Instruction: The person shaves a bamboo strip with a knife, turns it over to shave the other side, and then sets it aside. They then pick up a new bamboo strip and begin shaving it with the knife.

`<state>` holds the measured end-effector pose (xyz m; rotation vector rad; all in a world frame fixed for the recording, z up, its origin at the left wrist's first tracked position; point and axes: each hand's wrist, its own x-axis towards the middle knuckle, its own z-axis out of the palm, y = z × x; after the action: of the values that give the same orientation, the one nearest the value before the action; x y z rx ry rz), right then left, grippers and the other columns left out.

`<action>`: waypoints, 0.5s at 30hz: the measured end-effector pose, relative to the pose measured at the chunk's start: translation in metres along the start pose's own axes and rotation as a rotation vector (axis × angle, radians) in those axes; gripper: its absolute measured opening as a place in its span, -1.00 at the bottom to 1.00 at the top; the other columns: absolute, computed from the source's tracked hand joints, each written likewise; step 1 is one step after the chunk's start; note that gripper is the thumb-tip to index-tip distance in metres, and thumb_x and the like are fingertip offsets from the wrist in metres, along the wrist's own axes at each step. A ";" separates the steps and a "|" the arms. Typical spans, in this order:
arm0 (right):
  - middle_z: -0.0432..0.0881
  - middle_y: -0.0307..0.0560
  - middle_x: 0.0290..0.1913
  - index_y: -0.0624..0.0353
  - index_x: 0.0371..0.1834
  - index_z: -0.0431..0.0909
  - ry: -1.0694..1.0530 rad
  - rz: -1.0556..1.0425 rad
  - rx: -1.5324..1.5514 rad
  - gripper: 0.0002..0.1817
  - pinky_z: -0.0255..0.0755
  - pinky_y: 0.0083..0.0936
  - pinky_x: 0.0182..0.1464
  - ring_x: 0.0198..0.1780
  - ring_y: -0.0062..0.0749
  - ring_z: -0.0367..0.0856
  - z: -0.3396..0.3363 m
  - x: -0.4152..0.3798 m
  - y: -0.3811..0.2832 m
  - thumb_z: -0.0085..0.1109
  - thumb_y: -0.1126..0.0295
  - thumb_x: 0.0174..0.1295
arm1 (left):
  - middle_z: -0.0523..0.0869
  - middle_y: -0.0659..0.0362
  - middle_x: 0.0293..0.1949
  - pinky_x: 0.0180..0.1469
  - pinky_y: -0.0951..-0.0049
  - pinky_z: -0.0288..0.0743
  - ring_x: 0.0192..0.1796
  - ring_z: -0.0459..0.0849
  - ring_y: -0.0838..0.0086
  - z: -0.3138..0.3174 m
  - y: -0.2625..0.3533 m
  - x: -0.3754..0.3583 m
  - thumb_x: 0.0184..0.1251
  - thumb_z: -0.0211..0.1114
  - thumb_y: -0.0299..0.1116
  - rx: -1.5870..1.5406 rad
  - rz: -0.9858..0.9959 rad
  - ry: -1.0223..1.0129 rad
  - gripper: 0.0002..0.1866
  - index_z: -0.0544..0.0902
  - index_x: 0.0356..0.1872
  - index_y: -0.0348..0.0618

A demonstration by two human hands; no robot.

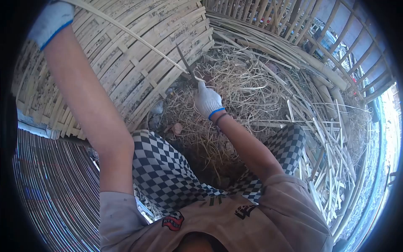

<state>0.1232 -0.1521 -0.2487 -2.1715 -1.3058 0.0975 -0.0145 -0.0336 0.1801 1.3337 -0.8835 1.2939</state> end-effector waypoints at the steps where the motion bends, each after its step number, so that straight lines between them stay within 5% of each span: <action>1: 0.72 0.19 -0.39 0.14 0.07 0.35 0.027 0.008 0.047 -0.75 0.57 0.06 -0.33 -0.33 0.23 0.74 -0.009 -0.003 -0.004 0.09 0.27 0.49 | 0.10 0.48 -0.66 -0.67 0.55 0.03 -0.74 -0.01 0.70 0.005 0.005 -0.003 0.63 0.08 -0.04 -0.033 -0.026 0.010 -0.66 0.38 -0.38 0.05; 5: 0.71 0.16 -0.37 0.13 -0.02 0.34 0.014 -0.014 0.153 -0.80 0.56 0.02 -0.35 -0.31 0.17 0.74 -0.070 -0.023 -0.065 0.10 0.30 0.48 | 0.07 0.48 -0.67 -0.68 0.55 0.02 -0.75 -0.03 0.71 0.007 0.025 0.005 0.62 0.08 -0.04 -0.184 -0.108 0.075 -0.65 0.36 -0.40 0.06; 6: 0.70 0.14 -0.39 0.13 -0.03 0.35 0.059 -0.052 0.199 -0.80 0.56 0.01 -0.36 -0.32 0.16 0.74 -0.075 -0.026 -0.077 0.12 0.31 0.47 | 0.07 0.49 -0.66 -0.74 0.58 0.03 -0.74 -0.01 0.75 -0.018 0.029 0.016 0.59 0.15 -0.01 -0.046 -0.115 -0.036 -0.69 0.39 -0.28 0.04; 10: 0.65 0.05 -0.48 0.12 -0.05 0.38 0.213 -0.166 0.306 -0.81 0.56 -0.04 -0.39 -0.37 0.11 0.74 -0.062 -0.021 -0.096 0.16 0.36 0.42 | 0.14 0.45 -0.65 -0.74 0.51 0.09 -0.74 0.06 0.71 -0.037 0.034 0.024 0.55 0.15 0.09 -0.360 -0.312 -0.207 -0.63 0.41 -0.32 0.05; 15: 0.73 0.11 -0.41 0.13 0.04 0.36 -0.003 -0.020 0.277 -0.77 0.60 0.01 -0.33 -0.33 0.12 0.77 -0.036 -0.009 -0.084 0.11 0.33 0.44 | 0.41 0.36 -0.66 -0.64 0.46 0.40 -0.78 0.29 0.56 -0.106 0.079 0.049 0.38 0.08 0.25 -0.099 -0.336 0.053 -0.52 0.45 -0.55 0.11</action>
<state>0.0654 -0.1468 -0.1775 -1.9242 -1.2359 0.2577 -0.1066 0.0609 0.2299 1.2994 -0.6454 1.0075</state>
